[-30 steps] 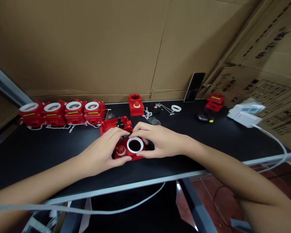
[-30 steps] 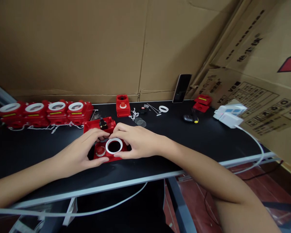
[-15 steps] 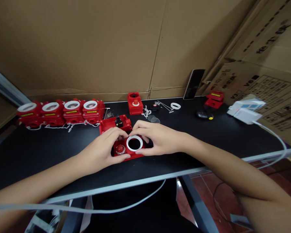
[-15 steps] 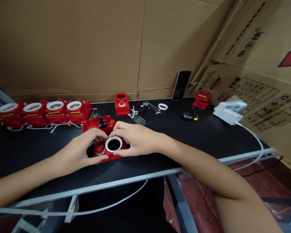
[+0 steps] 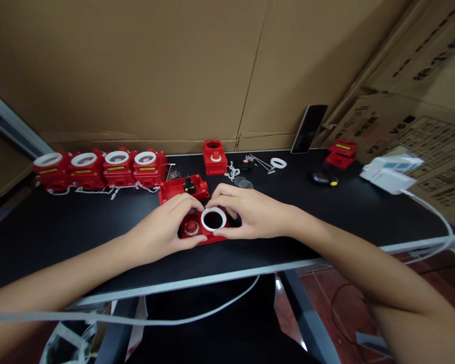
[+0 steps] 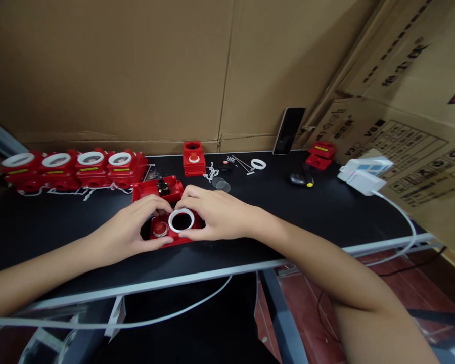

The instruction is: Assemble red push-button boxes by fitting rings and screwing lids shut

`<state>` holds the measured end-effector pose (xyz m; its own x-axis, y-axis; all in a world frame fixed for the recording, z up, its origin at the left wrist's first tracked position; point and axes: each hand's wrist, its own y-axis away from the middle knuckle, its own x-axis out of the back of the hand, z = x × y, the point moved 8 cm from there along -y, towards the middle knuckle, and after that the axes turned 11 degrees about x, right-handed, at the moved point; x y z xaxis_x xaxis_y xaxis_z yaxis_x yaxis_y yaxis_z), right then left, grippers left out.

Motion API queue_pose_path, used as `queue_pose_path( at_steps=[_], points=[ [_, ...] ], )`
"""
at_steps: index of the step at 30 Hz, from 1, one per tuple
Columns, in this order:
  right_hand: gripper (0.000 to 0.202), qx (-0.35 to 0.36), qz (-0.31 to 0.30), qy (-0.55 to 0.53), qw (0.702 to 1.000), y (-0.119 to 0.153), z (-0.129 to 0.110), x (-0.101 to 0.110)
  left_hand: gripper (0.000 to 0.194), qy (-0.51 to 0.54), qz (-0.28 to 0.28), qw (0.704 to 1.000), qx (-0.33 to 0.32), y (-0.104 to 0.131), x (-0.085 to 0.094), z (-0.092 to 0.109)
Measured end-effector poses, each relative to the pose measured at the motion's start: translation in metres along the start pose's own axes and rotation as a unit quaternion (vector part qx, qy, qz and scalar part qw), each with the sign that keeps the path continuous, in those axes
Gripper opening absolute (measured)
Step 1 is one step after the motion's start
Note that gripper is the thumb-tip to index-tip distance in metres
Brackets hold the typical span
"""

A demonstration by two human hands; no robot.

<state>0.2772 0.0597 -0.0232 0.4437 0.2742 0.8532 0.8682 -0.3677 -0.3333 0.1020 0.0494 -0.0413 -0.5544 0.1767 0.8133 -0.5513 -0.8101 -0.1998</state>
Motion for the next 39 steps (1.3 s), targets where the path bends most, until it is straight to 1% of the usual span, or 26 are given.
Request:
queue_pose_path(
  at_steps=[9, 17, 24, 32, 36, 39],
  points=[
    [0.042, -0.015, -0.007, -0.016, 1.000, 0.000, 0.003, -0.002, 0.036, 0.002, -0.005, 1.000, 0.008, -0.001, -0.001, -0.001],
    [0.041, -0.004, 0.000, -0.052, 0.999, 0.000, 0.004, -0.001, 0.037, 0.001, -0.008, 1.000, 0.018, -0.001, 0.000, -0.002],
    [0.041, -0.009, 0.000, -0.047, 0.999, 0.000, 0.005, -0.001, 0.036, 0.000, -0.004, 1.000, 0.009, -0.001, -0.001, -0.002],
    [0.051, -0.017, 0.006, -0.052, 0.998, 0.000, 0.011, -0.002, 0.037, -0.001, -0.008, 1.000, 0.015, -0.001, 0.000, -0.003],
    [0.051, -0.045, 0.009, -0.049, 0.998, -0.002, 0.013, -0.004, 0.036, -0.005, -0.008, 1.000, 0.019, -0.001, 0.000, -0.002],
    [0.050, -0.084, 0.025, -0.012, 0.996, -0.003, 0.014, -0.006, 0.037, -0.001, -0.008, 1.000, 0.017, -0.002, 0.000, -0.001]
  ],
)
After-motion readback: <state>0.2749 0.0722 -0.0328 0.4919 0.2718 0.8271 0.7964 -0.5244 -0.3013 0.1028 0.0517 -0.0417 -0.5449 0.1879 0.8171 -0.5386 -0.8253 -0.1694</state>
